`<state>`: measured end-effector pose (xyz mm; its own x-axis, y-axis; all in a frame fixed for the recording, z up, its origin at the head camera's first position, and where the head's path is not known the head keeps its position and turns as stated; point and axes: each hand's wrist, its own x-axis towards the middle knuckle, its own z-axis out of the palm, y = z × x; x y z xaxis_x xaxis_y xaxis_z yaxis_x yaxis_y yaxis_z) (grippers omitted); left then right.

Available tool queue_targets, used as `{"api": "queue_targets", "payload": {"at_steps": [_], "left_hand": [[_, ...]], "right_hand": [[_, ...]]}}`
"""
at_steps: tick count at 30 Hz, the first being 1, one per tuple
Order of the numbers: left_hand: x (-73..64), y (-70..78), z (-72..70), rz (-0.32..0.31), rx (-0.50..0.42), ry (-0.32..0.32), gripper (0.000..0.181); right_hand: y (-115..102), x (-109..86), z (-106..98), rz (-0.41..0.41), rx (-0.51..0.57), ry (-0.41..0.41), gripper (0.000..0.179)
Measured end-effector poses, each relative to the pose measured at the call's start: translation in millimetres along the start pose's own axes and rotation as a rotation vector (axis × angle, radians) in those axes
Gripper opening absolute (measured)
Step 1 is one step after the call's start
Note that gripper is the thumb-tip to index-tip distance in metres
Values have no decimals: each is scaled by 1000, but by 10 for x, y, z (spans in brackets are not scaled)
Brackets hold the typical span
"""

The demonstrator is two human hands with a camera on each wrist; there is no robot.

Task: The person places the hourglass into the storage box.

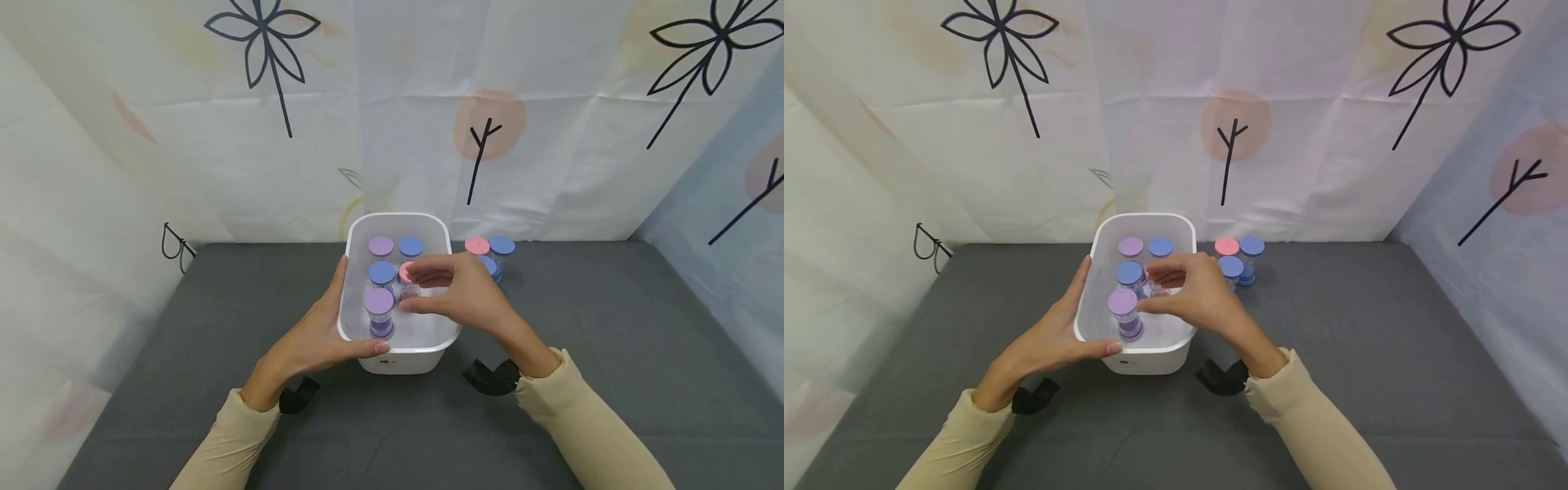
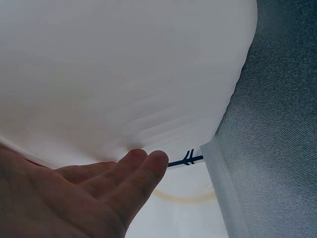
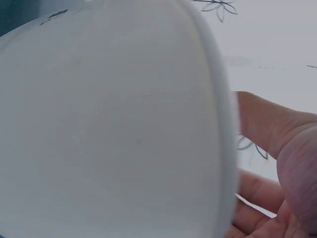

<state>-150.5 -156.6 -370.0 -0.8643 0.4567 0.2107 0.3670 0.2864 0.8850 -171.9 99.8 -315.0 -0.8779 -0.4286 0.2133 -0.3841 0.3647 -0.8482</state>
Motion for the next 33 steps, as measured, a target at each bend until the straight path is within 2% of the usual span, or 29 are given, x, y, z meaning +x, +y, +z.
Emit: {"api": "queue_targets", "payload": {"at_steps": [3,8,12,20,27,33], "left_hand": [[7,5,-1,11,-21,-5,132],[10,-1,3,18,-17,-5,132],[13,-4,2,18,-11,-3,132],[6,3,8,12,9,8,132],[0,-5,11,14,30,24,133],[-3,-5,7,21,49,24,133]], "right_hand": [[14,-94,-51,10,50,21,52],[59,-222,-112,-27,91,73,48],[92,-293,-143,-17,115,108,46],[136,-331,-250,-4,141,154,44],[234,-344,-456,-6,179,250,41],[334,-345,-597,34,188,324,43]]}}
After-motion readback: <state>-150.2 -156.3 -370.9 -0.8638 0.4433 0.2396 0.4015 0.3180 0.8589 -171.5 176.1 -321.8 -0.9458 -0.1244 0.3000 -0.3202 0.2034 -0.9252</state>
